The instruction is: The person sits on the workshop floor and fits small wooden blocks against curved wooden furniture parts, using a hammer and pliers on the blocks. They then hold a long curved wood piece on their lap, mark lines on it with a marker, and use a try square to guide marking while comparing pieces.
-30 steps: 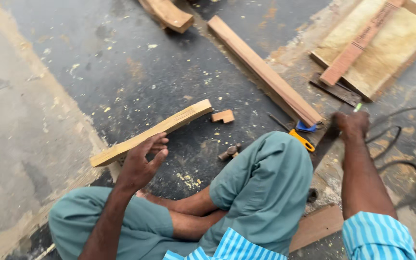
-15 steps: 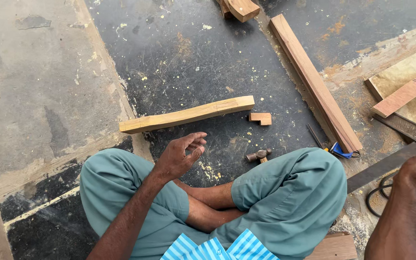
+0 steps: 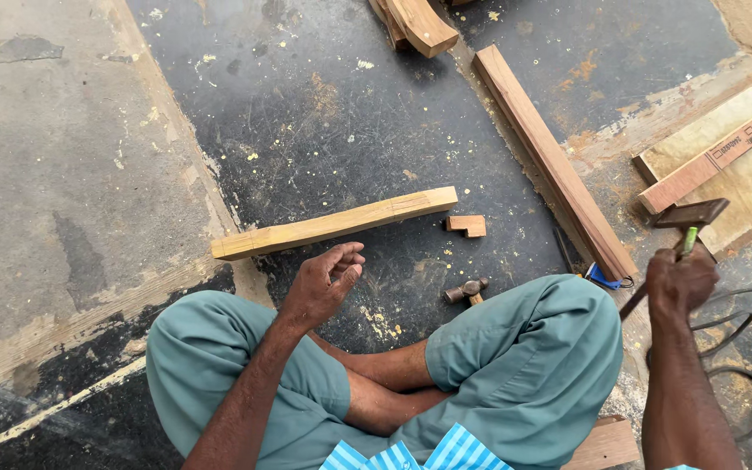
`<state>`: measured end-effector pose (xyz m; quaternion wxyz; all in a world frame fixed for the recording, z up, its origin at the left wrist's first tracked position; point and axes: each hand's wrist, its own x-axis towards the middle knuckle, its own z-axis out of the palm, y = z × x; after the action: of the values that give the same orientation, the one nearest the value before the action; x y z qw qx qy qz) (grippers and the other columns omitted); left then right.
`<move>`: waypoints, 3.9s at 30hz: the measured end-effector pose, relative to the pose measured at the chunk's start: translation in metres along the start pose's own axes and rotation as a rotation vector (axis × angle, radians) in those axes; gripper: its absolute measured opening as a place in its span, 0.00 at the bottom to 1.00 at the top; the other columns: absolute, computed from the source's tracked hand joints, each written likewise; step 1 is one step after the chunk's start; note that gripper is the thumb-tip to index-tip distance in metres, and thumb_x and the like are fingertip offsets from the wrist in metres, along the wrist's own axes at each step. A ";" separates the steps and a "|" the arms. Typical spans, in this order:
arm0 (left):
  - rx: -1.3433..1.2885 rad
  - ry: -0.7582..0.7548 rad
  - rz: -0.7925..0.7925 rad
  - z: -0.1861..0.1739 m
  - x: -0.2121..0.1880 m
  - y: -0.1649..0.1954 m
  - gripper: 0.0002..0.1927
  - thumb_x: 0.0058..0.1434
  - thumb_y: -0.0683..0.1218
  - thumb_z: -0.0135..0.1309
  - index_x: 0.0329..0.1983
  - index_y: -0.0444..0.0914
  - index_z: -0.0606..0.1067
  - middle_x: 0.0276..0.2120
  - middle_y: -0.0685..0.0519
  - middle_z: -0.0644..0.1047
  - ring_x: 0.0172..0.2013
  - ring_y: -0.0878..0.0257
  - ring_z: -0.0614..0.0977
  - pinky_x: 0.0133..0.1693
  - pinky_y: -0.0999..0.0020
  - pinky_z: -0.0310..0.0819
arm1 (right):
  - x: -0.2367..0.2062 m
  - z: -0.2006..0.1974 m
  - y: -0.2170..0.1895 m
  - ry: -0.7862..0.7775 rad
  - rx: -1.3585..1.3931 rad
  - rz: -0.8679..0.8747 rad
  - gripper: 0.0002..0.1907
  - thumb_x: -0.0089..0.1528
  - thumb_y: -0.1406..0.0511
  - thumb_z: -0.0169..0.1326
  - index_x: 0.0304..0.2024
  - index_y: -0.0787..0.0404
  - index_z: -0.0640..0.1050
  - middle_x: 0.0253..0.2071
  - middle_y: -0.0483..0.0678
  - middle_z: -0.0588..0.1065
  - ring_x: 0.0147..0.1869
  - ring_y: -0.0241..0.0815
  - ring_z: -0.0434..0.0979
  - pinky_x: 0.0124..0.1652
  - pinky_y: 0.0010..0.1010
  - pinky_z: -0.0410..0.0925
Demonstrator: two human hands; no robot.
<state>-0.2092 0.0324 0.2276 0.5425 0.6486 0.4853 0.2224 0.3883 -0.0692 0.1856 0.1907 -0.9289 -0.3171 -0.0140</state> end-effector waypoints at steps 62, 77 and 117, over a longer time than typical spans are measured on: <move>0.966 -0.058 0.351 -0.042 0.145 -0.094 0.42 0.54 0.63 0.67 0.72 0.69 0.61 0.64 0.51 0.63 0.61 0.52 0.63 0.63 0.52 0.55 | -0.159 0.107 -0.327 -0.856 0.735 -0.435 0.10 0.63 0.64 0.57 0.40 0.64 0.83 0.27 0.45 0.77 0.29 0.30 0.69 0.27 0.24 0.62; 0.939 -0.056 0.346 -0.040 0.144 -0.098 0.43 0.54 0.61 0.68 0.71 0.69 0.61 0.64 0.50 0.62 0.62 0.52 0.62 0.63 0.50 0.54 | -0.156 0.107 -0.339 -0.838 0.523 -0.511 0.08 0.63 0.64 0.57 0.38 0.62 0.84 0.25 0.45 0.77 0.24 0.30 0.67 0.23 0.27 0.61; 0.923 -0.045 0.335 -0.035 0.144 -0.098 0.41 0.53 0.59 0.68 0.70 0.68 0.65 0.65 0.52 0.64 0.64 0.53 0.62 0.65 0.51 0.53 | -0.178 0.098 -0.342 -0.579 0.594 -0.998 0.11 0.65 0.63 0.59 0.45 0.64 0.84 0.41 0.57 0.82 0.37 0.42 0.82 0.38 0.36 0.77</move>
<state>-0.2136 0.1689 0.1144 0.1656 0.8951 0.4104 0.0546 0.0334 0.1110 0.1865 0.3167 -0.5439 -0.7397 0.2383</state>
